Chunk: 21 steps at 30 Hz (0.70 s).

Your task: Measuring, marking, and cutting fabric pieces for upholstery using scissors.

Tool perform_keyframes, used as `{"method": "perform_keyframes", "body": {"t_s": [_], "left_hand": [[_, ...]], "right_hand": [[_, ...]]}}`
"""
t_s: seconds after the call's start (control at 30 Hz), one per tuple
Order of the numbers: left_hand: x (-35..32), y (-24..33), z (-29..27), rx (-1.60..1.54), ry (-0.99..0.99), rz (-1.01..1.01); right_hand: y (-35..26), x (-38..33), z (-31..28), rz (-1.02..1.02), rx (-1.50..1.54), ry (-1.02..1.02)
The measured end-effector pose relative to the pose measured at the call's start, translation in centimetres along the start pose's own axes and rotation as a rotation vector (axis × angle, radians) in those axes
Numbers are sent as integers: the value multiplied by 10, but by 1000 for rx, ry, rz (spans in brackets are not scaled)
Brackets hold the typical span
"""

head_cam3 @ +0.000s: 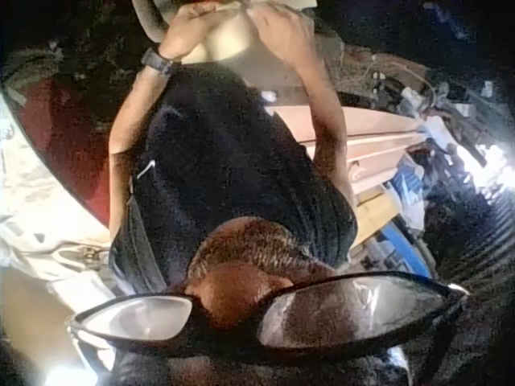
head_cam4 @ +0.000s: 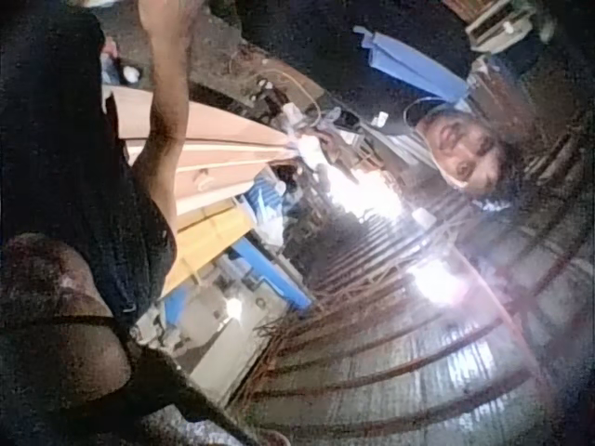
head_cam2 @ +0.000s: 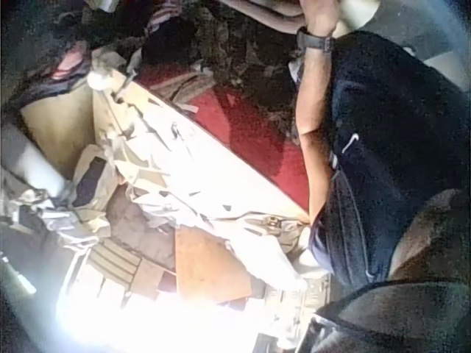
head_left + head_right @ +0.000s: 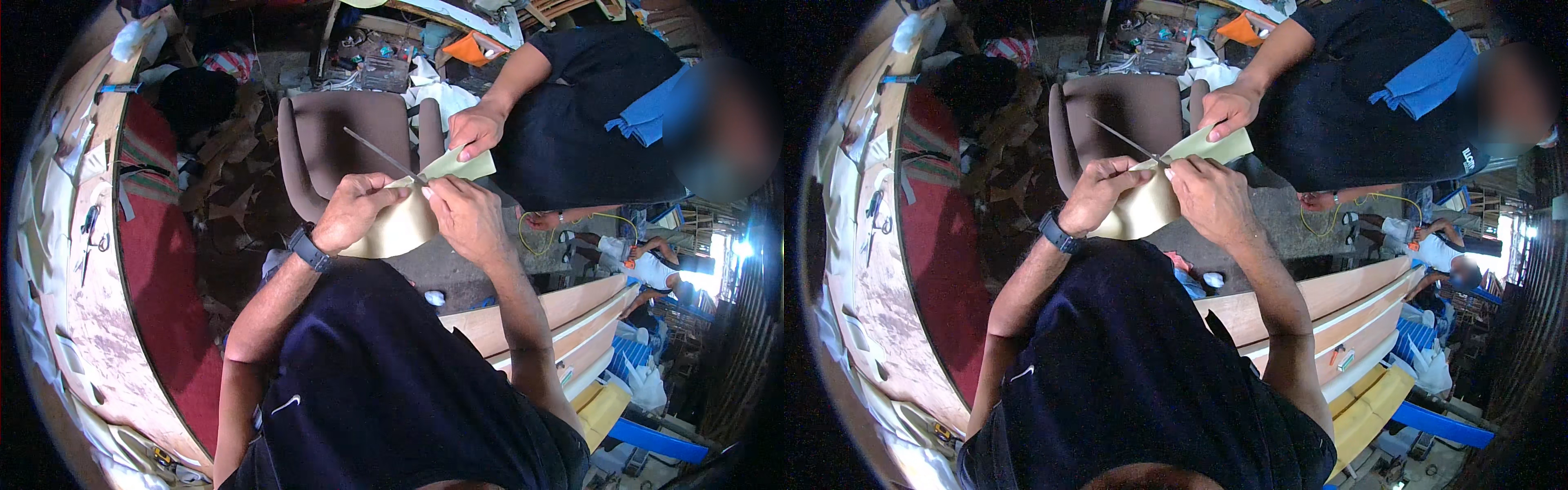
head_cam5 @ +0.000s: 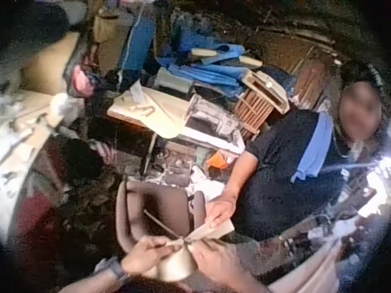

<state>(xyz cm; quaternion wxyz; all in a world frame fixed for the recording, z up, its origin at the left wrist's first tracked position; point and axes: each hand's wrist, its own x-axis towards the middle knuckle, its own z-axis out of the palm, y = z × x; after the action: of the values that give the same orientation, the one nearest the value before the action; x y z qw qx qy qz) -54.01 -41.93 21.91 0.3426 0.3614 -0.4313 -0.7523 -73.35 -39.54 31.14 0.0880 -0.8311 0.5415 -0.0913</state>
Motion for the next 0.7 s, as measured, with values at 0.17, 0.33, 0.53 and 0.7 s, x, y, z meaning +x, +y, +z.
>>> {"method": "perform_keyframes", "body": {"t_s": [0.17,0.33,0.53,0.7], "left_hand": [[1,-3,-2,-2,-4,2],[0,1,-3,-5,-15,-6],[-2,8,-4,37,-8,-30],[-2,4,-5,-3,-18,-42]], "right_hand": [[0,3,7,-1,-20,-10],[-1,5,9,-15,-38,22],[-2,-2,-2,-4,-97,-13],[1,-1,-2,11,28,18]]}}
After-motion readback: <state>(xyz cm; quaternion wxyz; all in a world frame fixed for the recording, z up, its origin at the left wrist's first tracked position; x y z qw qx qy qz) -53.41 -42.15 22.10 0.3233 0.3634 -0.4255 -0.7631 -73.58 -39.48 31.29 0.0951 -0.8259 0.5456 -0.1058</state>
